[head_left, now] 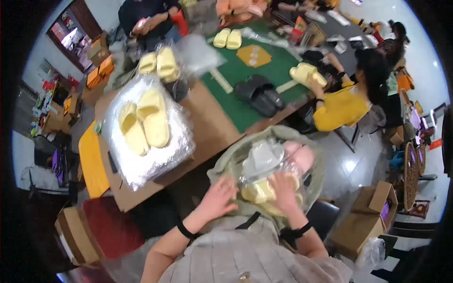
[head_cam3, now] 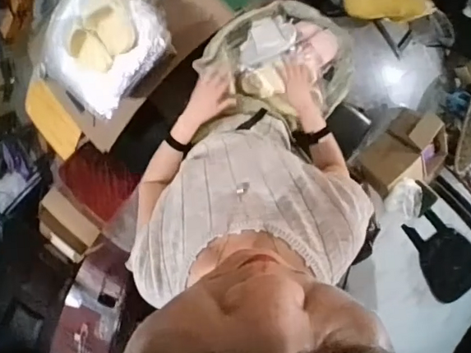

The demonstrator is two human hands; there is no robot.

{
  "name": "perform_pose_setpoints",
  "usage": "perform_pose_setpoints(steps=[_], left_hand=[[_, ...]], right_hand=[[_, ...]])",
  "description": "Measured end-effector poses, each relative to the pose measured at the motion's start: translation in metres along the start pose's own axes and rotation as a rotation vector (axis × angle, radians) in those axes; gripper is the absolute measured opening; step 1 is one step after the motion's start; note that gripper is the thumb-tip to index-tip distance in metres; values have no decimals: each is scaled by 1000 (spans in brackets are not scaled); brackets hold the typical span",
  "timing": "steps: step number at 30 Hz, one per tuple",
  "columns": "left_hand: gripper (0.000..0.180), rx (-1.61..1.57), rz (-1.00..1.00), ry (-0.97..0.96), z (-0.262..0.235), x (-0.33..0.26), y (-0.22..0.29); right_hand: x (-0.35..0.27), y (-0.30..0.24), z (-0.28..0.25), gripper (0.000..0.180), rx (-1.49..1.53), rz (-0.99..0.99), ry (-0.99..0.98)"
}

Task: The recorder is sorting yellow slippers and packing them into large plastic bags.

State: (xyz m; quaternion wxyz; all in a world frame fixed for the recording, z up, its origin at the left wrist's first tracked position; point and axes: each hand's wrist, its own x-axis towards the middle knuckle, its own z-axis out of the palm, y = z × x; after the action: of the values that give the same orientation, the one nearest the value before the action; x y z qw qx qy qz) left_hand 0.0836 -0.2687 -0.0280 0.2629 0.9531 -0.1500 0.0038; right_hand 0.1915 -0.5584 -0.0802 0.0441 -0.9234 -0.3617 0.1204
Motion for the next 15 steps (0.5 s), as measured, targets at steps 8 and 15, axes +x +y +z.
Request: perform_pose_setpoints(steps=[8, 15], left_hand=[[59, -27, 37, -654, 76, 7, -4], [34, -37, -25, -544, 70, 0, 17]], right_hand=[[17, 3, 64, 102, -188, 11, -51], [21, 1, 79, 103, -268, 29, -29]])
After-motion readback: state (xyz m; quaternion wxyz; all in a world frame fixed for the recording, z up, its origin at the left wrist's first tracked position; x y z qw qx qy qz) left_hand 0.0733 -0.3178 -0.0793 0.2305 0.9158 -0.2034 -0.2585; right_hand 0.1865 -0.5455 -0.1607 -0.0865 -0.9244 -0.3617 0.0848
